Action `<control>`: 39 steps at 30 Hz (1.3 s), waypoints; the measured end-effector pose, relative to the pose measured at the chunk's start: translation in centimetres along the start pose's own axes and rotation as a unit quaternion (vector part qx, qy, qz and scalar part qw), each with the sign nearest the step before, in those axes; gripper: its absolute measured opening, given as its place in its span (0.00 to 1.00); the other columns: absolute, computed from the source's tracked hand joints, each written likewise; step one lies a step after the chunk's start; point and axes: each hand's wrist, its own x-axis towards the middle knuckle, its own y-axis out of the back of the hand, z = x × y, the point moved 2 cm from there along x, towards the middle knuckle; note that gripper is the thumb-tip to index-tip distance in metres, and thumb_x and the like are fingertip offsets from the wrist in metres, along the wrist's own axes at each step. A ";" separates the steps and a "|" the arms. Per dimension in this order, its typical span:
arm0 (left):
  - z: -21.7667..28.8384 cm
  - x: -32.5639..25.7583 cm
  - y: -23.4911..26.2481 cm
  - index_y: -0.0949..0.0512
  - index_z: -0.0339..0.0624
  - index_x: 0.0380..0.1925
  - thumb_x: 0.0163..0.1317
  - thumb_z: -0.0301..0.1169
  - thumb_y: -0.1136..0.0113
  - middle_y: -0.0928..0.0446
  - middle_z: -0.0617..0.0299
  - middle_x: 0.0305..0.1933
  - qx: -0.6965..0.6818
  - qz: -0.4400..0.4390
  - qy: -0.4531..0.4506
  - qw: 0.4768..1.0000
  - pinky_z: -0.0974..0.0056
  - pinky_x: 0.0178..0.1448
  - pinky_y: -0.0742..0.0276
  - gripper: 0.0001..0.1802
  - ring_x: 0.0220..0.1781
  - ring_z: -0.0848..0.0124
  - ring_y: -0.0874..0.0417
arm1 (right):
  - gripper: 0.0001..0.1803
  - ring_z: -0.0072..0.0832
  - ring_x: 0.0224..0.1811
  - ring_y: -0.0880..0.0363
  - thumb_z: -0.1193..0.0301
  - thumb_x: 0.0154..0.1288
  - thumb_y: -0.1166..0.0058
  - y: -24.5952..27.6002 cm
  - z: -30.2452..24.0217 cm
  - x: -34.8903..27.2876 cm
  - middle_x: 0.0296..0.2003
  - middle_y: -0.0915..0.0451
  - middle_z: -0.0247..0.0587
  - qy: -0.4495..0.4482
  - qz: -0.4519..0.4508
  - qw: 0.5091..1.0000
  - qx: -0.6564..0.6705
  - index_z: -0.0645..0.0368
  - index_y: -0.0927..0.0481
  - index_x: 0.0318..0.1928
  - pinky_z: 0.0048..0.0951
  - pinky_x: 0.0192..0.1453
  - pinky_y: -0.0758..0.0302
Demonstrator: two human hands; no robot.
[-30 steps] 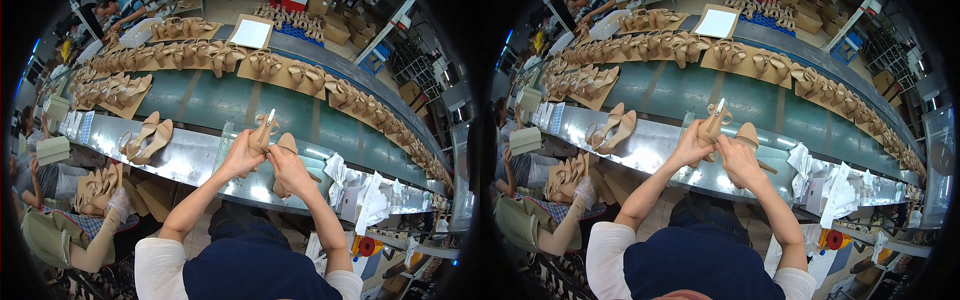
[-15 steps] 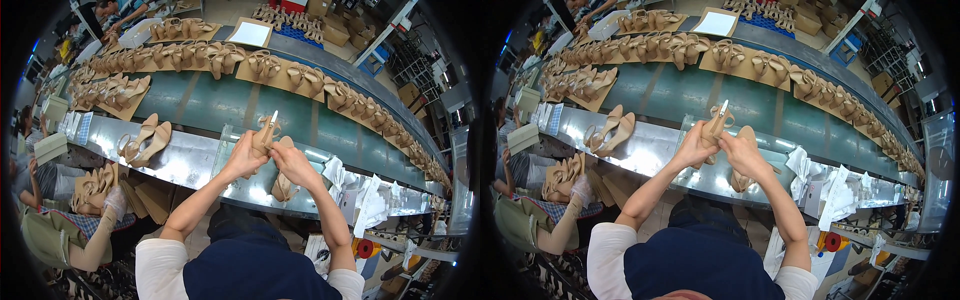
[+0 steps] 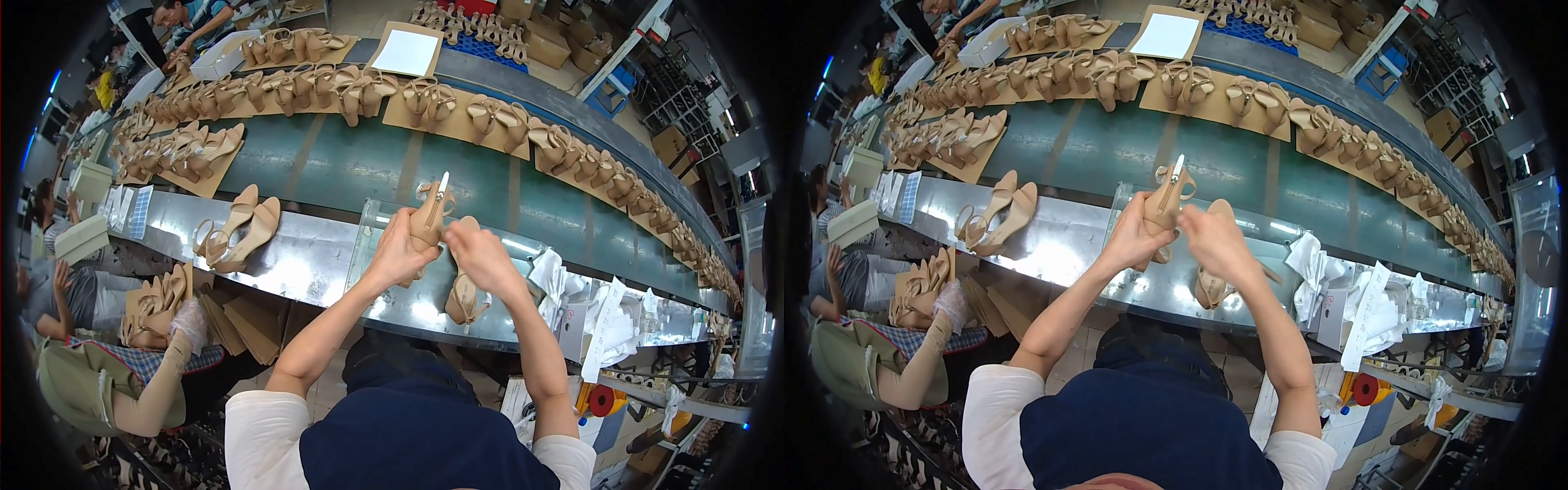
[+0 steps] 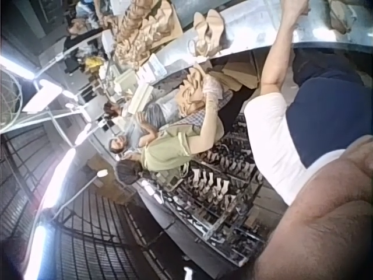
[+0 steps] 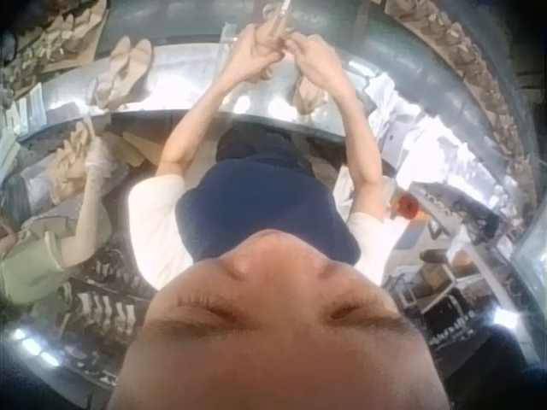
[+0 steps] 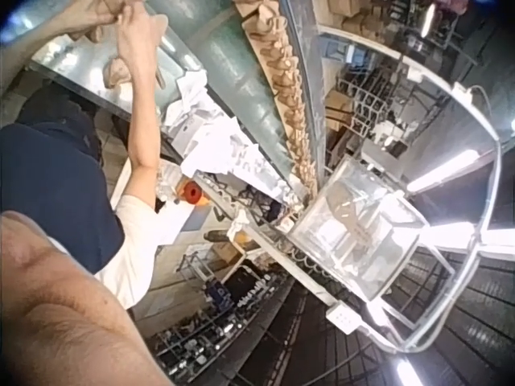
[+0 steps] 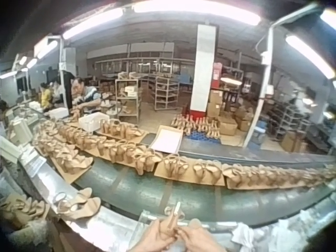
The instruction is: Inspecting and cleaning high-heeled sandals on a production conveyor line using a handheld tool and syringe.
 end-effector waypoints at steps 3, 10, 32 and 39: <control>-1.7 -0.6 -0.1 0.38 0.32 0.49 0.46 0.36 0.34 0.31 0.47 0.45 -0.067 0.033 -0.015 0.997 0.59 0.52 0.30 0.34 0.49 0.58 0.27 | 0.16 0.38 0.25 0.26 0.61 0.68 0.63 -0.2 6.2 -1.2 0.23 0.25 0.48 -0.048 0.059 0.990 0.121 0.61 0.29 0.42 0.38 0.32 0.30; -4.9 -6.7 0.8 0.37 0.33 0.50 0.47 0.30 0.32 0.30 0.50 0.46 -0.204 0.158 -0.022 0.966 0.64 0.49 0.27 0.32 0.46 0.68 0.25 | 0.29 0.14 0.14 0.42 0.46 0.66 0.62 -7.5 16.4 -8.0 0.27 0.26 0.32 -0.346 0.035 0.853 0.389 0.62 0.28 0.47 0.18 0.16 0.45; -17.9 -10.7 1.4 0.33 0.35 0.52 0.53 0.19 0.51 0.27 0.54 0.50 -0.199 0.047 0.249 0.947 0.62 0.55 0.31 0.22 0.53 0.67 0.27 | 0.24 0.24 0.23 0.31 0.56 0.62 0.52 -15.3 16.6 -5.8 0.31 0.26 0.38 -0.324 0.146 0.849 0.392 0.64 0.30 0.50 0.26 0.27 0.33; -18.6 -4.3 2.8 0.33 0.34 0.50 0.57 0.33 0.41 0.26 0.55 0.44 -0.144 0.034 0.215 0.965 0.69 0.44 0.26 0.23 0.43 0.69 0.23 | 0.26 0.44 0.47 0.29 0.69 0.58 0.49 -10.8 23.4 -7.0 0.44 0.28 0.56 -0.324 0.189 0.916 0.144 0.67 0.36 0.56 0.36 0.53 0.34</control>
